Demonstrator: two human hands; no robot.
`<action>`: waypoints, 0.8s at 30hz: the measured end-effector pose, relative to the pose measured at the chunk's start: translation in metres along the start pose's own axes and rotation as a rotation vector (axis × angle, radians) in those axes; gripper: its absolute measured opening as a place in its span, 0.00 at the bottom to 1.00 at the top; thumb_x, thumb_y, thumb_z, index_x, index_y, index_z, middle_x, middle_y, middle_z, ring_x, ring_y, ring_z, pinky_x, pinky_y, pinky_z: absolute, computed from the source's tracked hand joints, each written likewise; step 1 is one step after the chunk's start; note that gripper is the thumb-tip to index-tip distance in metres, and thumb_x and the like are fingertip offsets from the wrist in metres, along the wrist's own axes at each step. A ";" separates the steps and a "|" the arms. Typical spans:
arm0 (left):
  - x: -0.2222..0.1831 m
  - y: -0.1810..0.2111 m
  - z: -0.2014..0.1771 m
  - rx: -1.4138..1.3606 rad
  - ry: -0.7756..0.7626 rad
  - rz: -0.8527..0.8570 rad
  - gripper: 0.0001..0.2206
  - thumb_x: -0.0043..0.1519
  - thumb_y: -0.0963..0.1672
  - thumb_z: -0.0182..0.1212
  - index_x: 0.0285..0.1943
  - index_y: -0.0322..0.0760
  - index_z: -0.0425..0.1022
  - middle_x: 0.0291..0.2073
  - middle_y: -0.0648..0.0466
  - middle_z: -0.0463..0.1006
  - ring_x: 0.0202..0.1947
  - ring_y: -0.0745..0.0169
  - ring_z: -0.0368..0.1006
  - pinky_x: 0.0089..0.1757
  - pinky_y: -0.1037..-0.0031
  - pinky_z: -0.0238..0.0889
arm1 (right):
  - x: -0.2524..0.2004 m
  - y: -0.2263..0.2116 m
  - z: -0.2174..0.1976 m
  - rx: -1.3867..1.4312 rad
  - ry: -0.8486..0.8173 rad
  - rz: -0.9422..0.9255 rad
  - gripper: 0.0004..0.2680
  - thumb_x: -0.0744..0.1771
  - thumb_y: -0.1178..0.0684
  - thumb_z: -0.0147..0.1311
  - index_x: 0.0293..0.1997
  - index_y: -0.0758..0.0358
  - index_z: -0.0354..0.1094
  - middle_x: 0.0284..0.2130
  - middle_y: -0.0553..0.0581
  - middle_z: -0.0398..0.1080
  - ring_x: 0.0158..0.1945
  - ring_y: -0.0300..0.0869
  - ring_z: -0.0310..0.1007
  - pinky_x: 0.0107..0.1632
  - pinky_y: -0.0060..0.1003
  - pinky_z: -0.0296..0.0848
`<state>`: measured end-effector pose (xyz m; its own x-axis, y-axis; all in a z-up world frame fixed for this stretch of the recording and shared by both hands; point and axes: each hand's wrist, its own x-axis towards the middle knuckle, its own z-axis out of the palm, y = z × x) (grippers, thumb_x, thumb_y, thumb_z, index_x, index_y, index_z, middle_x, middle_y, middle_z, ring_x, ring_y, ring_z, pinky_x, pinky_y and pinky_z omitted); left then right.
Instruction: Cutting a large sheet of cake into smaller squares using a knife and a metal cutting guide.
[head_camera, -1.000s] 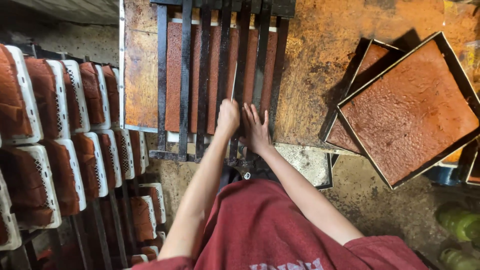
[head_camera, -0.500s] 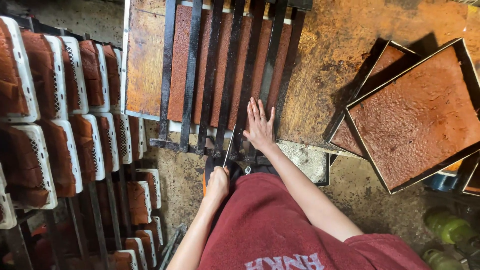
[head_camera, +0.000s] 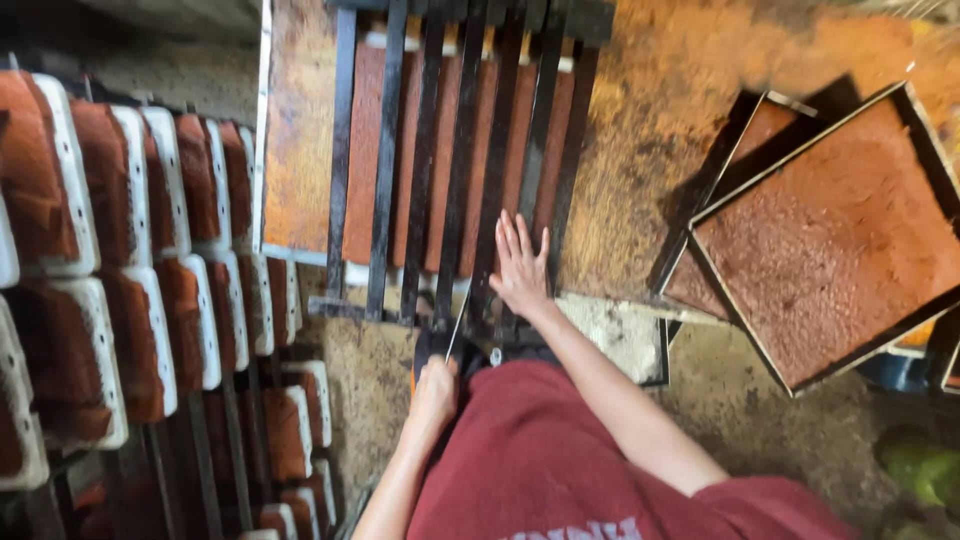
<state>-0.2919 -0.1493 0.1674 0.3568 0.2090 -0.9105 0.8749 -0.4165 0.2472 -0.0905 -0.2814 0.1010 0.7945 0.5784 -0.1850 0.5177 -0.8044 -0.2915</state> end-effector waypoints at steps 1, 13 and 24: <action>-0.004 0.015 -0.013 0.004 0.015 0.024 0.22 0.71 0.51 0.33 0.53 0.27 0.65 0.52 0.28 0.74 0.59 0.24 0.70 0.56 0.43 0.66 | 0.013 0.010 0.003 -0.008 0.027 0.001 0.37 0.59 0.47 0.61 0.76 0.66 0.43 0.77 0.60 0.35 0.79 0.53 0.30 0.71 0.71 0.30; 0.151 0.185 -0.077 0.227 0.357 0.654 0.14 0.66 0.38 0.42 0.53 0.22 0.71 0.39 0.27 0.72 0.41 0.19 0.76 0.43 0.41 0.74 | -0.016 0.071 -0.009 0.254 -0.244 0.048 0.49 0.53 0.49 0.66 0.78 0.67 0.27 0.77 0.63 0.23 0.79 0.56 0.19 0.70 0.71 0.24; 0.366 0.355 -0.049 0.706 0.255 0.475 0.27 0.41 0.45 0.83 0.46 0.22 0.79 0.37 0.45 0.83 0.45 0.45 0.81 0.45 0.57 0.75 | -0.017 0.079 -0.006 0.073 -0.164 -0.060 0.46 0.58 0.40 0.66 0.78 0.64 0.31 0.78 0.61 0.26 0.80 0.50 0.25 0.72 0.67 0.26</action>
<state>0.1657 -0.1774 -0.0617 0.7668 0.0312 -0.6411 0.2400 -0.9403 0.2413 -0.0614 -0.3557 0.0872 0.6973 0.6444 -0.3140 0.5338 -0.7591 -0.3726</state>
